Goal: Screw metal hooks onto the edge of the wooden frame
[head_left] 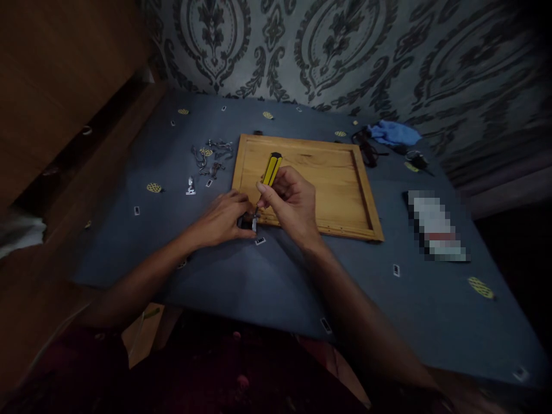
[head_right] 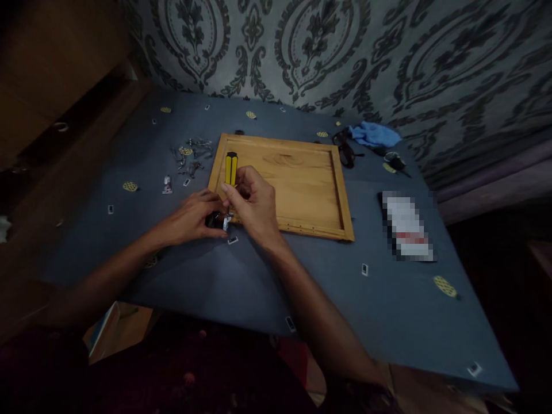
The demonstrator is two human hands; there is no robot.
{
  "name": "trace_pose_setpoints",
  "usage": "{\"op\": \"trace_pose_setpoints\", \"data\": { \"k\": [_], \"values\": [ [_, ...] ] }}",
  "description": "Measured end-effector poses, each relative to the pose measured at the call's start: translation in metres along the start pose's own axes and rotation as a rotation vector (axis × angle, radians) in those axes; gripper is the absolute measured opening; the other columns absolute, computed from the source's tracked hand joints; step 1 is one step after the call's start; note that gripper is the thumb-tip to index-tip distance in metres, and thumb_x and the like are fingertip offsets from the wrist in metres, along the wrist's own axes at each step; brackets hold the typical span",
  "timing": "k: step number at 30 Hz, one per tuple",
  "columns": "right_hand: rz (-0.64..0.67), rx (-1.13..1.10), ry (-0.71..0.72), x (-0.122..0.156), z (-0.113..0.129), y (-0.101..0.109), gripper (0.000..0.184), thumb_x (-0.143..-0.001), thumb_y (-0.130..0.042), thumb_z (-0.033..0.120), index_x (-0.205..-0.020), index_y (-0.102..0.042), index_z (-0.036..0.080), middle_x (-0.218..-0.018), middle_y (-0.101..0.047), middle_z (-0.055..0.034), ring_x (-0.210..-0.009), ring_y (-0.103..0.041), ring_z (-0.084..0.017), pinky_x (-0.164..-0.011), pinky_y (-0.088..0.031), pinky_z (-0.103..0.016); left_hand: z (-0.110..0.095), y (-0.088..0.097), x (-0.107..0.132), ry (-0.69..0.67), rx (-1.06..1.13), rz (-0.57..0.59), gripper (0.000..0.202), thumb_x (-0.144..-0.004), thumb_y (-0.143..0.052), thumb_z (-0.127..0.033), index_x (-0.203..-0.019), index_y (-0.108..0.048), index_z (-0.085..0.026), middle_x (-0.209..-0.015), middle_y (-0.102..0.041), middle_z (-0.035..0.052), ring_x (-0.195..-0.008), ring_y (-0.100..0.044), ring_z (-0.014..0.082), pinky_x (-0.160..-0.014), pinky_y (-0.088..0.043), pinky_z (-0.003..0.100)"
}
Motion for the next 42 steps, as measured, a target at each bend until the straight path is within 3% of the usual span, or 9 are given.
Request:
{"op": "trace_pose_setpoints", "data": {
  "k": [8,21,30,37,42],
  "values": [
    [-0.078,-0.005,0.074,0.004,0.008,0.005,0.042,-0.081,-0.085,0.057,-0.085,-0.059,0.025,-0.075,-0.064,0.0051,-0.053,-0.059,-0.01,-0.052,-0.055,-0.026,0.0,0.001,0.0,-0.014,-0.009,-0.008,0.041,-0.086,-0.082,-0.05,-0.106,-0.071,-0.016,-0.109,-0.069,0.0101,-0.112,-0.06,0.0313,-0.096,-0.047,0.043],
    [-0.048,0.069,0.063,0.008,0.006,0.006,0.039,-0.087,-0.078,0.058,-0.088,-0.055,0.026,-0.078,-0.062,0.0041,-0.055,-0.059,-0.01,-0.055,-0.057,-0.029,0.001,0.001,0.0,-0.028,-0.009,-0.009,0.043,-0.088,-0.079,-0.052,-0.112,-0.07,-0.017,-0.109,-0.068,0.0092,-0.111,-0.06,0.0309,-0.097,-0.046,0.043],
    [-0.043,0.022,0.039,0.007,0.003,0.004,0.041,-0.083,-0.082,0.057,-0.086,-0.057,0.025,-0.078,-0.064,0.0047,-0.056,-0.062,-0.01,-0.055,-0.057,-0.027,0.001,0.0,-0.001,-0.025,0.009,-0.008,0.04,-0.087,-0.081,-0.048,-0.109,-0.069,-0.016,-0.114,-0.069,0.0098,-0.114,-0.06,0.031,-0.1,-0.045,0.043],
    [0.096,0.052,0.026,0.006,0.008,0.01,0.041,-0.085,-0.081,0.058,-0.097,-0.064,0.023,-0.087,-0.07,0.0016,-0.063,-0.069,-0.012,-0.061,-0.058,-0.029,0.003,0.0,0.0,-0.052,0.019,-0.017,0.04,-0.087,-0.08,-0.05,-0.109,-0.069,-0.018,-0.113,-0.069,0.0093,-0.114,-0.06,0.031,-0.1,-0.046,0.043],
    [0.153,0.101,0.024,0.003,0.01,0.014,0.039,-0.086,-0.08,0.057,-0.085,-0.065,0.021,-0.074,-0.062,0.0028,-0.063,-0.067,-0.013,-0.061,-0.055,-0.029,0.001,0.002,0.0,-0.042,0.03,-0.002,0.038,-0.088,-0.08,-0.048,-0.109,-0.07,-0.018,-0.113,-0.069,0.0101,-0.114,-0.06,0.032,-0.102,-0.047,0.046]
  ]
}}
Point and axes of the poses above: each hand's wrist, its own x-axis away from the middle knuckle, its own y-axis out of the back of the hand, z = x × y, the point moved 2 cm from there along -x, towards the middle knuckle
